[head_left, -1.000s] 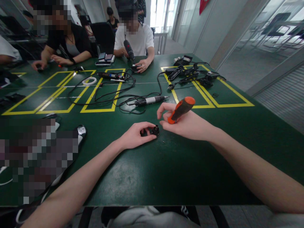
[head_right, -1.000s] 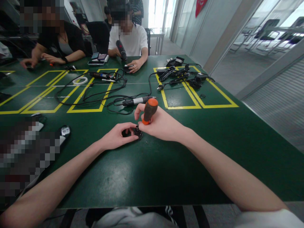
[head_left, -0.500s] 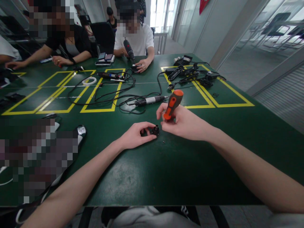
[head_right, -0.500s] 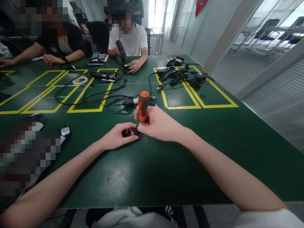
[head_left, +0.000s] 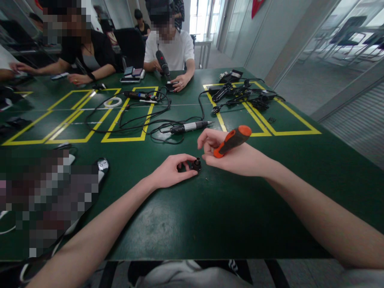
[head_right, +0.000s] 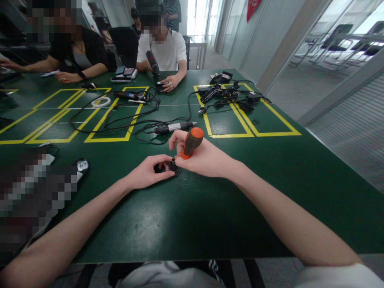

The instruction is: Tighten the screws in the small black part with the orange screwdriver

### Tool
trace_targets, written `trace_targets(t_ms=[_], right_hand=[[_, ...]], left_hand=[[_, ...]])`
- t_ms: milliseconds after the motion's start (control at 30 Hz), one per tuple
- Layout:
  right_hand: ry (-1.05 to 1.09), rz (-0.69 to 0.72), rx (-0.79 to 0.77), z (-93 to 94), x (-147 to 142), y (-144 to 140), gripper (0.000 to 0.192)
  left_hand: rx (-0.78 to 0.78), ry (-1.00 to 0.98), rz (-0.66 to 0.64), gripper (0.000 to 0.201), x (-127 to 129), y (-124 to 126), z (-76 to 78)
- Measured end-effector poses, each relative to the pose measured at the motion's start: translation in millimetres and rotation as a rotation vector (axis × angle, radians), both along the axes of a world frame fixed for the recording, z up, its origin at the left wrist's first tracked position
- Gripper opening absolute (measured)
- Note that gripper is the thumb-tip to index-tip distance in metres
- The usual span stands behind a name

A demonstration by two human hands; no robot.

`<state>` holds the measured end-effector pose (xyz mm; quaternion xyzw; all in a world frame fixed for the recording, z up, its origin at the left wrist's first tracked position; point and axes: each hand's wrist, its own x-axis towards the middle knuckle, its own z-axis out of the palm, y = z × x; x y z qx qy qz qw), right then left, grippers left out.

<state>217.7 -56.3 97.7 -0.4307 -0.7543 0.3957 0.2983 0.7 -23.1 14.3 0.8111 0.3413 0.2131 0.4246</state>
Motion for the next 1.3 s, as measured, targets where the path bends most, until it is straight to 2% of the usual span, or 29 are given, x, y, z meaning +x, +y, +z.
trace_targets(t_ms=[200,333,433,667,933,1133,1300], right_hand=[[-0.116,-0.072,-0.007,-0.7,-0.9,0.6,0.01],[-0.09,-0.035,-0.05,2.8,-1.3,-1.4,0.015],[-0.051,-0.014,-0.026,5.1,-2.6,-2.0,0.02],[-0.102,-0.002,0.019,2.1,-4.9,1.4,0.011],[-0.108,-0.005,-0.006,1.7,-4.5,1.2,0.022],[-0.137,-0.005,0.084,-0.4,-3.5,0.8,0.002],[-0.099,0.009,0.017,3.4,-3.6,-2.2,0.012]], left_hand=[[-0.002,-0.013,-0.007,0.036,0.1,0.3,-0.7],[0.008,-0.018,-0.009,0.034,0.1,0.2,-0.5],[0.014,-0.017,-0.009,0.034,0.2,0.3,0.1],[0.005,-0.022,-0.009,0.034,-0.1,0.7,-0.2],[0.01,-0.023,-0.016,0.033,0.4,0.4,0.2],[0.017,-0.024,-0.017,0.034,0.1,0.8,-1.7],[0.005,-0.024,-0.009,0.035,0.3,0.3,-0.9]])
